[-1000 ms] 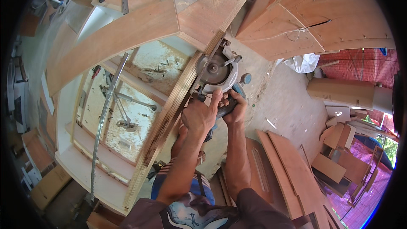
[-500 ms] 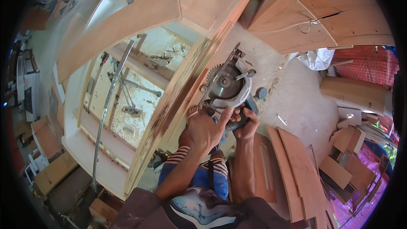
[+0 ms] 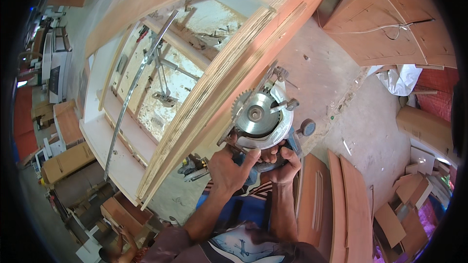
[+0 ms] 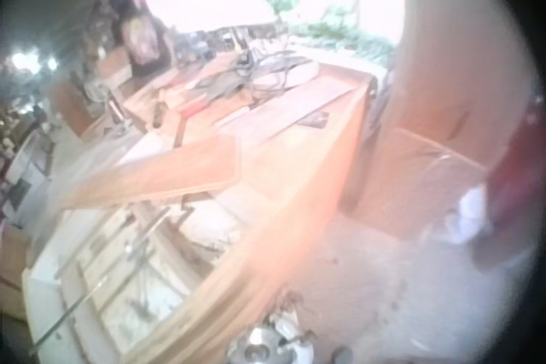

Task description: The person uses a handheld router to shape the edge of a wooden panel, then switches to a cordless drill to drive screws into the panel. A second person assists by holding the panel steady during drilling.

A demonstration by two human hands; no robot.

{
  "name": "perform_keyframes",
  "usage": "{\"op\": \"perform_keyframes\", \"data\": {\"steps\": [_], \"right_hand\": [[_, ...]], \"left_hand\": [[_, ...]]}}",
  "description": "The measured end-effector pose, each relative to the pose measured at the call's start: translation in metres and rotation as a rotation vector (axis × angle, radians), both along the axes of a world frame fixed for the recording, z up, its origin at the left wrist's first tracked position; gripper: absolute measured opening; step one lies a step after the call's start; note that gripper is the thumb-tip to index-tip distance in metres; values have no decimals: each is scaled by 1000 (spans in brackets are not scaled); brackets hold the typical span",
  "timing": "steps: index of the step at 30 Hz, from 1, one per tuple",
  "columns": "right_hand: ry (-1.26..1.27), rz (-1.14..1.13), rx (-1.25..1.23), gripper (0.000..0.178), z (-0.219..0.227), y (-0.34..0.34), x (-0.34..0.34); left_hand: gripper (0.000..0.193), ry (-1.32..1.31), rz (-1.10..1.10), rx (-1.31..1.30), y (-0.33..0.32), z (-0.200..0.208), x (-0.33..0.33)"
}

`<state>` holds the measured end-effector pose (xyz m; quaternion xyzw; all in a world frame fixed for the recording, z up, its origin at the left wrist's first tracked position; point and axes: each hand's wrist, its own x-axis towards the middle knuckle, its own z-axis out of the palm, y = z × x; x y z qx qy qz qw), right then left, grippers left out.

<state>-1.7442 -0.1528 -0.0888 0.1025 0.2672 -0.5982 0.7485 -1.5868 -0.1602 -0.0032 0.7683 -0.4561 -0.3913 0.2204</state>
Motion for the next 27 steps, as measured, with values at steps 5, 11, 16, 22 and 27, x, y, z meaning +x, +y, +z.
{"op": "perform_keyframes", "data": {"steps": [5,11,16,22,27], "right_hand": [[2,15,-8,27,-6,-18,30],[2,15,6,26,-14,-25,51],[4,0,-8,23,-22,-22,61],[61,1,9,20,-20,-24,67],[200,42,72,23,-10,-28,61]], "left_hand": [[73,-84,20,-25,-17,-5,27],[70,-110,48,-76,-26,-13,43],[75,-109,12,-59,-24,-18,55],[80,-154,-8,-47,-27,-18,57],[62,-139,-4,14,-29,-6,51]]}}
